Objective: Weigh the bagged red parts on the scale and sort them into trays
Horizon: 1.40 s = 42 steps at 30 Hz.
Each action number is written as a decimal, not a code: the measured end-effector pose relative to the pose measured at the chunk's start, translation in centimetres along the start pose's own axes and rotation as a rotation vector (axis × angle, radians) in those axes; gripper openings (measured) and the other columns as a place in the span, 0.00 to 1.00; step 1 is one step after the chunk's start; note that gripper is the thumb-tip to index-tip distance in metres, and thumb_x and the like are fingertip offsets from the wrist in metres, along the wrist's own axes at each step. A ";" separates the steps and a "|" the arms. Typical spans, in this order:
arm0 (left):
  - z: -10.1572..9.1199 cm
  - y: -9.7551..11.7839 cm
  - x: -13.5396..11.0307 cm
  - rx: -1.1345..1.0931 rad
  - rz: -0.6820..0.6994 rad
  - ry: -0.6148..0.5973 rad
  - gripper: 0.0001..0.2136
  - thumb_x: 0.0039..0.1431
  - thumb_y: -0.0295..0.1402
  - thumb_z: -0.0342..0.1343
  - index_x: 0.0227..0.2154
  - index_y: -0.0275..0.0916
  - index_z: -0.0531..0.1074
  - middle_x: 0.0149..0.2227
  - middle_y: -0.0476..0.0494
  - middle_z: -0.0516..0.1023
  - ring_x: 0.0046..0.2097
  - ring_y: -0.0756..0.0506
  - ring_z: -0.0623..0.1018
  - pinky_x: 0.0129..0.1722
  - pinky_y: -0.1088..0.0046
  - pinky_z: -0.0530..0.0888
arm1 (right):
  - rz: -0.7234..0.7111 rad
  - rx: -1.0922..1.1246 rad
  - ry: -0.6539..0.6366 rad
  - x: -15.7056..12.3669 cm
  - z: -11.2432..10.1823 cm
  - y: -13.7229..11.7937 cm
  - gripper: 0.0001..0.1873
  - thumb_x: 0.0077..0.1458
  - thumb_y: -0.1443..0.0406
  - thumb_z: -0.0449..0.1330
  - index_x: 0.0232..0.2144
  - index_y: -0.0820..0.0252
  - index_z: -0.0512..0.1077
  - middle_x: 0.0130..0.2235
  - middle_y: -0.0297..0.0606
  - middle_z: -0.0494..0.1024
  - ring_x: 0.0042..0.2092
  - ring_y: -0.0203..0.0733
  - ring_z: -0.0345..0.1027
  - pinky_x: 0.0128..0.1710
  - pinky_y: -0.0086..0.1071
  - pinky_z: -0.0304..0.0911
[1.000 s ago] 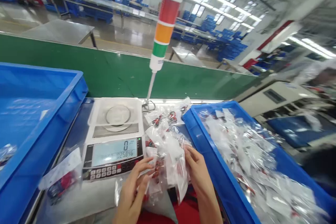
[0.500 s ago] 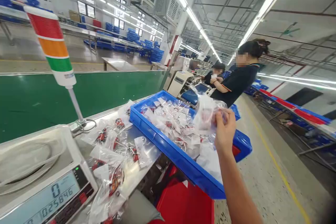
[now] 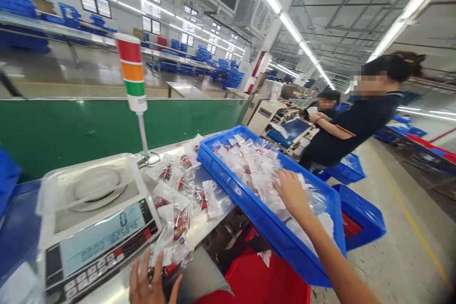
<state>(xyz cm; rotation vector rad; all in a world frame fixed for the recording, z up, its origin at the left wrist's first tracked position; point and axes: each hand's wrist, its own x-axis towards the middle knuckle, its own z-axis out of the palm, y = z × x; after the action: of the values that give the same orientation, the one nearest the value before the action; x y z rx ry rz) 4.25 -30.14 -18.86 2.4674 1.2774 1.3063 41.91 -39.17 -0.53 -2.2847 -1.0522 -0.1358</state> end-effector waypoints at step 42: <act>5.8 10.7 10.3 -0.762 -0.084 -0.034 0.25 0.69 0.33 0.51 0.66 0.44 0.54 0.67 0.34 0.60 0.69 0.38 0.62 0.66 0.50 0.65 | 0.019 0.743 0.019 7.6 -1.7 -4.1 0.35 0.44 0.55 0.69 0.56 0.54 0.72 0.46 0.40 0.81 0.40 0.47 0.75 0.41 0.38 0.70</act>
<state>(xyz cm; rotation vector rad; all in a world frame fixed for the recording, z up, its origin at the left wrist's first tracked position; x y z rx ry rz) 18.21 -28.22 -11.40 1.8644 0.6710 1.3790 44.39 -33.12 5.41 -1.6126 -0.8760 0.2113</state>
